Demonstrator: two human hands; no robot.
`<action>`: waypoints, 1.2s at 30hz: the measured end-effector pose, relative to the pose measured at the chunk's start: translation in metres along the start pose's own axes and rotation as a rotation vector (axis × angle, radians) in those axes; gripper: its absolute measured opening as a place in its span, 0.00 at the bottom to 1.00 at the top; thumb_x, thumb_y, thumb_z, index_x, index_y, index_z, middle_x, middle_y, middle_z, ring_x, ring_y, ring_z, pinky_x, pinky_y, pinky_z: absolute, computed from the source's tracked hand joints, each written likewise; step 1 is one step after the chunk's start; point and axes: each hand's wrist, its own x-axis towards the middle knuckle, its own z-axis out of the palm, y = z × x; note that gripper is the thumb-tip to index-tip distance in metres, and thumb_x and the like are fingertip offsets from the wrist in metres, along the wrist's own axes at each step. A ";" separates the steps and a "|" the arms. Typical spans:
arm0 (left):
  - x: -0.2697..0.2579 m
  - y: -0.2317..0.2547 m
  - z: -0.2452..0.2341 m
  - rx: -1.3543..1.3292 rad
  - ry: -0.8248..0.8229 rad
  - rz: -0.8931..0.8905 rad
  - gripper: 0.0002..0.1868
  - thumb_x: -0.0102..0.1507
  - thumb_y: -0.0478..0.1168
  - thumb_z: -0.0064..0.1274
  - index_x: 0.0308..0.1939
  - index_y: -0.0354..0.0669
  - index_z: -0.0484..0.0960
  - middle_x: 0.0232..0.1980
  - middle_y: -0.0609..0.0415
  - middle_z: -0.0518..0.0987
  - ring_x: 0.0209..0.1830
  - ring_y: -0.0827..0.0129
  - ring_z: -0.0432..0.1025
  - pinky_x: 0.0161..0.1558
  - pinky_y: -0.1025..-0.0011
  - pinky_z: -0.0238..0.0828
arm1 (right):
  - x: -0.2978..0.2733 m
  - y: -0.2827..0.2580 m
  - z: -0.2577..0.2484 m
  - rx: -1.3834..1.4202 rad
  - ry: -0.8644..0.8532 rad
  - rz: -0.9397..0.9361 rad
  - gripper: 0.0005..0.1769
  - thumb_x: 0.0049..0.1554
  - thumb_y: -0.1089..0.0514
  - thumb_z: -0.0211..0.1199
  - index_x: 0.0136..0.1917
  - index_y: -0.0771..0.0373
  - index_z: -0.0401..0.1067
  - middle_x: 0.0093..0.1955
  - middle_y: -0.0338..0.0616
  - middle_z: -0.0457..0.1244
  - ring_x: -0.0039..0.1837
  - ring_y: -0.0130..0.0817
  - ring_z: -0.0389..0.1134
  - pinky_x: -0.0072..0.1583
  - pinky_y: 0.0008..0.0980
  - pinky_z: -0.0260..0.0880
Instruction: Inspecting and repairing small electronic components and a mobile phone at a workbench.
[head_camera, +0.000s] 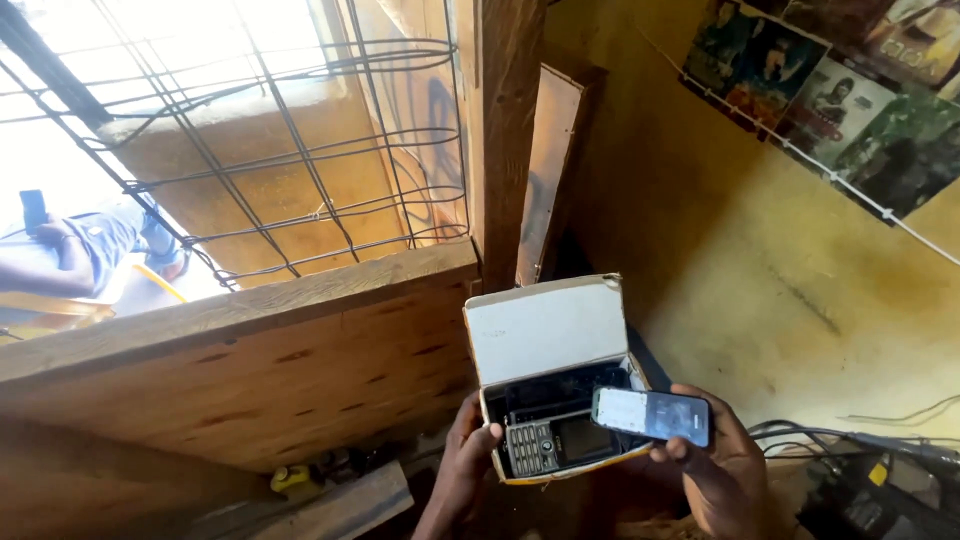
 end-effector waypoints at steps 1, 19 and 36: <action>0.000 -0.002 0.001 -0.001 0.007 0.005 0.40 0.54 0.55 0.59 0.68 0.41 0.78 0.60 0.47 0.83 0.57 0.60 0.77 0.53 0.57 0.77 | 0.004 -0.002 0.002 0.002 -0.008 0.002 0.41 0.51 0.61 0.73 0.75 0.76 0.66 0.46 0.57 0.67 0.38 0.41 0.68 0.49 0.35 0.72; -0.047 -0.066 0.073 -0.117 0.157 -0.043 0.39 0.55 0.50 0.57 0.70 0.42 0.77 0.62 0.46 0.83 0.57 0.58 0.77 0.50 0.58 0.76 | 0.003 -0.033 -0.079 0.040 -0.028 0.049 0.45 0.49 0.49 0.75 0.72 0.76 0.67 0.54 0.65 0.67 0.38 0.44 0.65 0.40 0.34 0.68; -0.044 -0.096 0.114 -0.006 0.064 -0.245 0.40 0.56 0.52 0.58 0.72 0.43 0.75 0.61 0.43 0.83 0.56 0.52 0.80 0.47 0.52 0.79 | -0.044 -0.045 -0.152 0.092 0.094 -0.031 0.43 0.52 0.39 0.77 0.69 0.69 0.69 0.36 0.43 0.61 0.30 0.27 0.57 0.33 0.30 0.57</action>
